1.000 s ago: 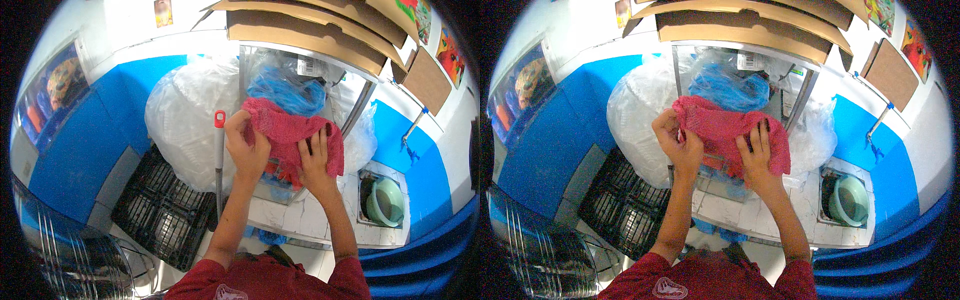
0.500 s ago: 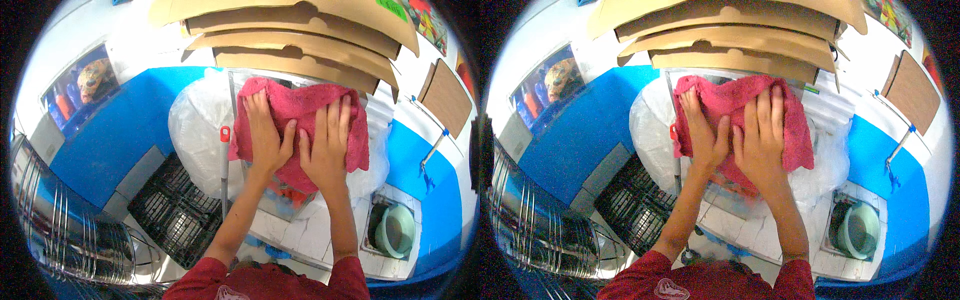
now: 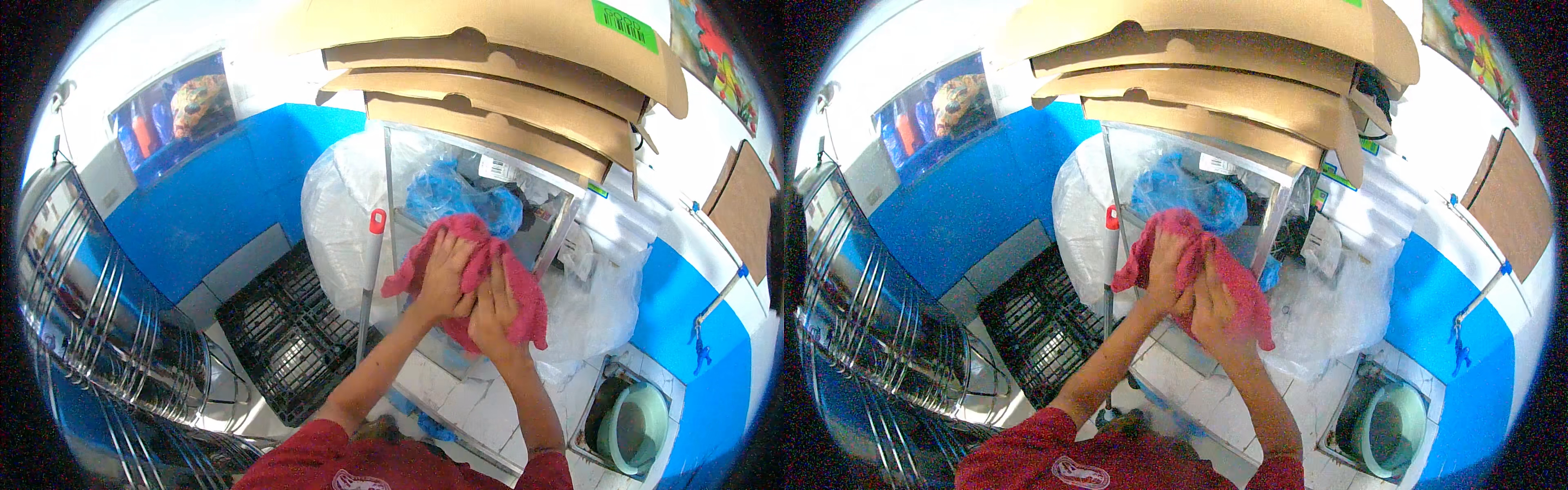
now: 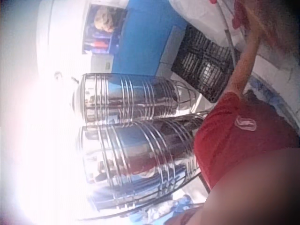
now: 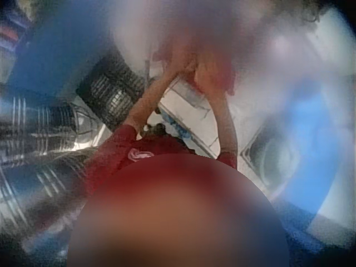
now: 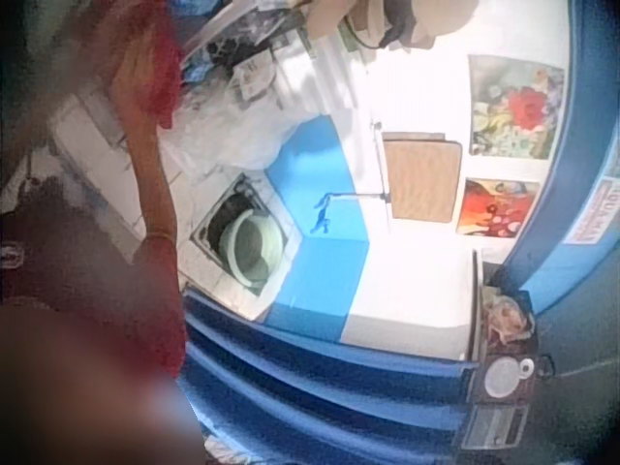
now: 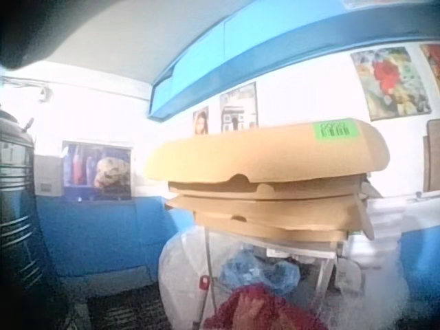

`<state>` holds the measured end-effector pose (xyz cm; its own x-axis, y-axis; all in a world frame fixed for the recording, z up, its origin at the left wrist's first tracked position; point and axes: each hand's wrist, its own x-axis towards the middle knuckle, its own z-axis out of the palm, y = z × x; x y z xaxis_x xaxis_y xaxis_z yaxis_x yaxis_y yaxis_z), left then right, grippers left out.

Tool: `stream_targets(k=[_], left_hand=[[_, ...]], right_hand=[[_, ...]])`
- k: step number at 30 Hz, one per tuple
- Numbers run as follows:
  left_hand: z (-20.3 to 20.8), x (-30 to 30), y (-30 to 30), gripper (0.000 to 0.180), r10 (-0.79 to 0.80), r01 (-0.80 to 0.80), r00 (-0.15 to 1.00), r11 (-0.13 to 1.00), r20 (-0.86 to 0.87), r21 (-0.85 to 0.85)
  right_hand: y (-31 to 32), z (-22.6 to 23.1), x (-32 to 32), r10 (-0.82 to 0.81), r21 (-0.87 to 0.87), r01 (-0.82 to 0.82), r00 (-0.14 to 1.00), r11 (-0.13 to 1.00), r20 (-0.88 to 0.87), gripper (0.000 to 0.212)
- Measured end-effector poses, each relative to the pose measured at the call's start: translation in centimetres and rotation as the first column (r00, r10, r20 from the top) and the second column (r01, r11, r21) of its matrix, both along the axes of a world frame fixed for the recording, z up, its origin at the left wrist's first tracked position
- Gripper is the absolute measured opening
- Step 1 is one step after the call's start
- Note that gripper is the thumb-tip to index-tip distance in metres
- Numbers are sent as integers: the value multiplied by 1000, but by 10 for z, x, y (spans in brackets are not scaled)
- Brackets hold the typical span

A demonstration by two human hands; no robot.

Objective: The person retrieves a red cloth from a metal shelving unit, moves to a sink, and washes the cloth by hand in a basin of water. They rinse and wring the cloth multiple times before returning it to the shelf.

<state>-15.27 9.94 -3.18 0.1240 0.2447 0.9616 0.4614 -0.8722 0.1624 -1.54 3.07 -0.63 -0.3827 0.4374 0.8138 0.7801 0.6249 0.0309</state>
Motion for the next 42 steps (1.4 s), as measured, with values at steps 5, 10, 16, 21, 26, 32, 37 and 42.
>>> stream_targets(k=[5, 10, 16, 21, 26, 32, 37, 42], left_hand=[[73, 0, 12, 71, -7, 21, 994, 992, -111, 126], [84, -16, 19, 76, 31, -29, 999, 994, -21, 109], [31, -45, 34, 79, -69, 85, 947, 996, 313, -36], [-11, -67, 35, 76, -165, 170, 954, 985, 251, 4], [-52, -92, 33, 70, -325, 449, 856, 853, 402, -266], [-104, -113, 24, 75, -463, 605, 786, 711, 410, -358], [-73, -121, 29, 77, -468, 616, 767, 728, 439, -301], [-38, -112, 48, 76, -610, 717, 688, 655, 393, -239]], right_hand=[[7, 55, 4, -10, 158, 21, 997, 987, -71, 39], [14, 94, -10, -84, 192, 82, 996, 978, 5, 45], [29, 72, -40, -221, 184, 194, 965, 964, 140, 48], [47, 44, -70, -244, 137, 213, 931, 967, 271, 50], [63, 18, -103, -139, 36, 135, 932, 990, 334, 49], [72, 36, -121, -194, 47, 205, 792, 978, 579, 43], [80, 92, -140, -193, -72, 306, 748, 949, 635, 47], [78, 135, -175, -485, 110, 536, 633, 837, 604, 42]])
